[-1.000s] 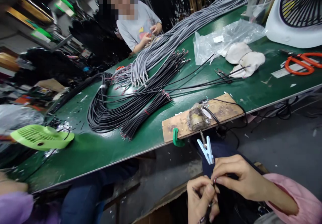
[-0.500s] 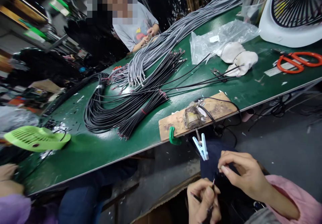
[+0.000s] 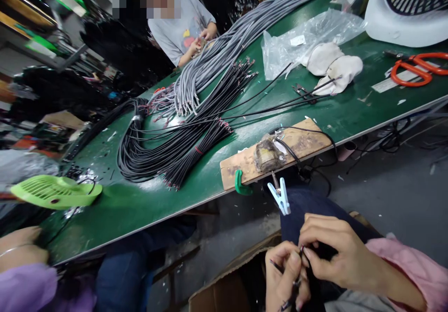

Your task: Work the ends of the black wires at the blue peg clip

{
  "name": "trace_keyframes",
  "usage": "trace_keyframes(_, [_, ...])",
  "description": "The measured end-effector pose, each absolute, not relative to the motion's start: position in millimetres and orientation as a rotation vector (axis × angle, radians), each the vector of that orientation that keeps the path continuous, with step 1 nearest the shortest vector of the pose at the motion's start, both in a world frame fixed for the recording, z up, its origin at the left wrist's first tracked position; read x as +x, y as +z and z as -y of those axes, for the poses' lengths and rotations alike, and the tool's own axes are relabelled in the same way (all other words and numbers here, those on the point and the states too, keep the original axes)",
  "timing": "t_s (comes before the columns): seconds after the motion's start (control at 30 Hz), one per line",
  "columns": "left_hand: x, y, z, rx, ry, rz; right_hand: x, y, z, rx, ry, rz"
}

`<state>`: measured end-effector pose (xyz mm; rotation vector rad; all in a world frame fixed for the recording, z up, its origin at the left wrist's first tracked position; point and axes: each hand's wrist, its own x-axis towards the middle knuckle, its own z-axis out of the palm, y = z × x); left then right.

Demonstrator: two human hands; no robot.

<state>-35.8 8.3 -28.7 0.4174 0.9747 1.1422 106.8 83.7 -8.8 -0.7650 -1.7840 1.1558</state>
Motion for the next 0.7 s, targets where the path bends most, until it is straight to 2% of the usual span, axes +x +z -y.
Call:
trace_keyframes(0.6, [-32, -32, 11, 0.386, 1.071, -1.180, 106, -39, -60, -1.093, 0.885, 1.658])
trace_keyframes(0.7, [-34, -34, 13, 0.327, 1.118, -1.154, 113, -42, -67, -1.205, 1.045, 1.507])
